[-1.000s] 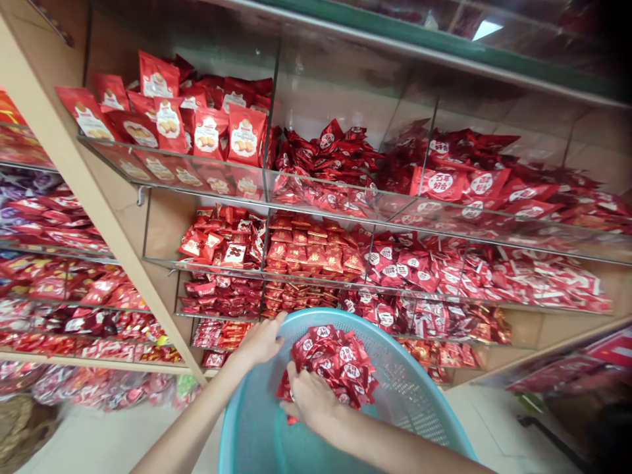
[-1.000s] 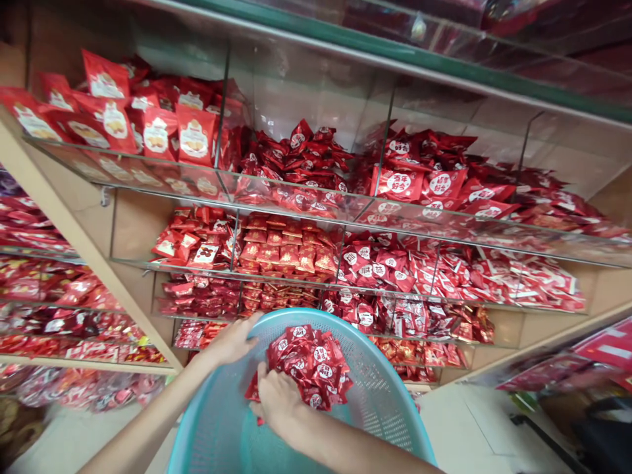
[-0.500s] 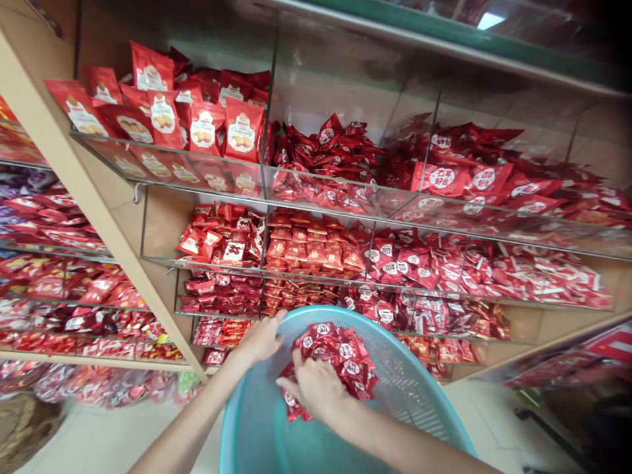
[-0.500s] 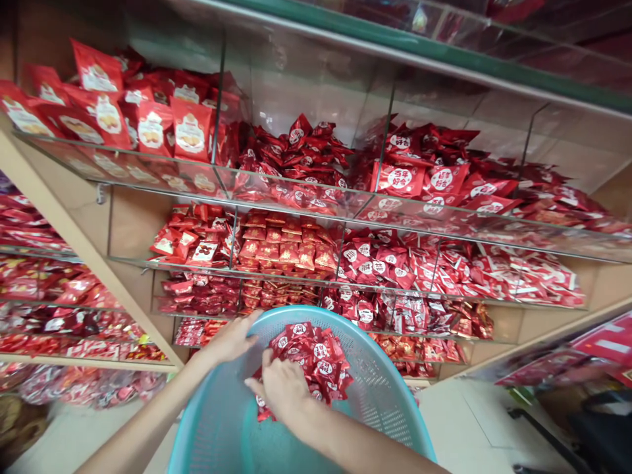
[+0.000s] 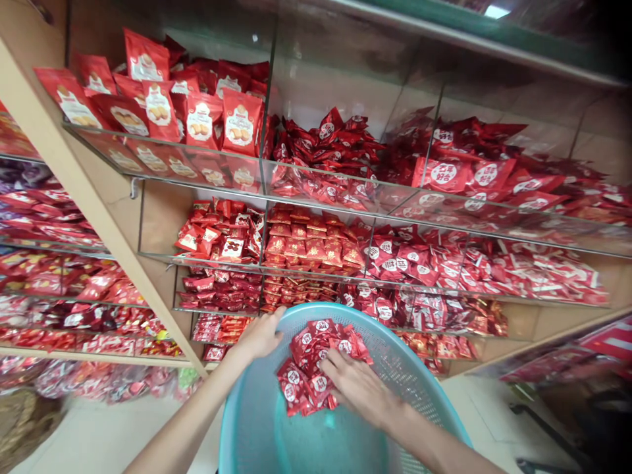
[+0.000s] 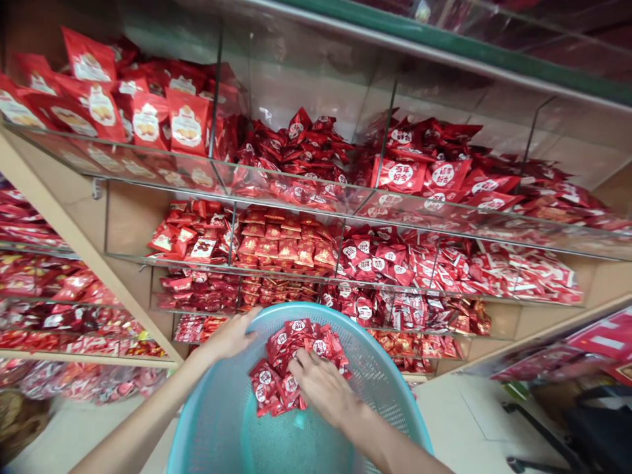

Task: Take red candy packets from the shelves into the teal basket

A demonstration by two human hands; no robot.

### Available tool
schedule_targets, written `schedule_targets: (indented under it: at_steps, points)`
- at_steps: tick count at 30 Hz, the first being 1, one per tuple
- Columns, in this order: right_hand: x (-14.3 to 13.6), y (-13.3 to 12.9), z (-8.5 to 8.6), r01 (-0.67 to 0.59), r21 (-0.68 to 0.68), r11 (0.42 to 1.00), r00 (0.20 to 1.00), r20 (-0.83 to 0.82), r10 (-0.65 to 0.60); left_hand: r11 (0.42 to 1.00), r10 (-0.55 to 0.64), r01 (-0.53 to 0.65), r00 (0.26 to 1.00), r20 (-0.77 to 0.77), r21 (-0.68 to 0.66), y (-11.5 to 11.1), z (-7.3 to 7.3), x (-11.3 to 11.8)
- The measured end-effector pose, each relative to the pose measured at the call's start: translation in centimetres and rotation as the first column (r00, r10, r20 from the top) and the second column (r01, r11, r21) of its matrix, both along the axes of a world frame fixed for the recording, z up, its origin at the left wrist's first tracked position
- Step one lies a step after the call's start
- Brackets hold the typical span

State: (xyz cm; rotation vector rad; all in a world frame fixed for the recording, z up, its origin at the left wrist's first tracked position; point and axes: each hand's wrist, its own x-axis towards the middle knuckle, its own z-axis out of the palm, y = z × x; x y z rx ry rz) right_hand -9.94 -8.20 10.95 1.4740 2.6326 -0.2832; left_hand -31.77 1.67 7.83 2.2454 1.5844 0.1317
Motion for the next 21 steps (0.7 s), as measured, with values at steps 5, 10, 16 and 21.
schedule_targets:
  at_steps: [5,10,16,21]
  points:
    - [-0.3,0.5,-1.6,-0.124,0.018,0.992,0.992,0.027,0.123,1.0,-0.001,0.001,1.0,0.007,0.007,-0.1,0.0,0.0]
    - [-0.6,0.2,-3.0,-0.096,-0.032,0.995,0.994,0.048,0.098,1.0,-0.007,0.007,1.0,0.021,0.02,0.1,-0.1,0.0]
    - [0.0,-0.1,-2.0,-0.122,-0.079,0.989,0.992,-0.051,0.118,1.0,-0.005,0.005,1.0,0.016,0.002,0.0,0.0,0.0]
    - [-1.9,0.6,-1.4,-0.017,-0.081,0.997,0.994,-0.112,0.008,1.0,0.005,-0.005,1.0,0.001,-0.002,0.1,-0.1,0.0]
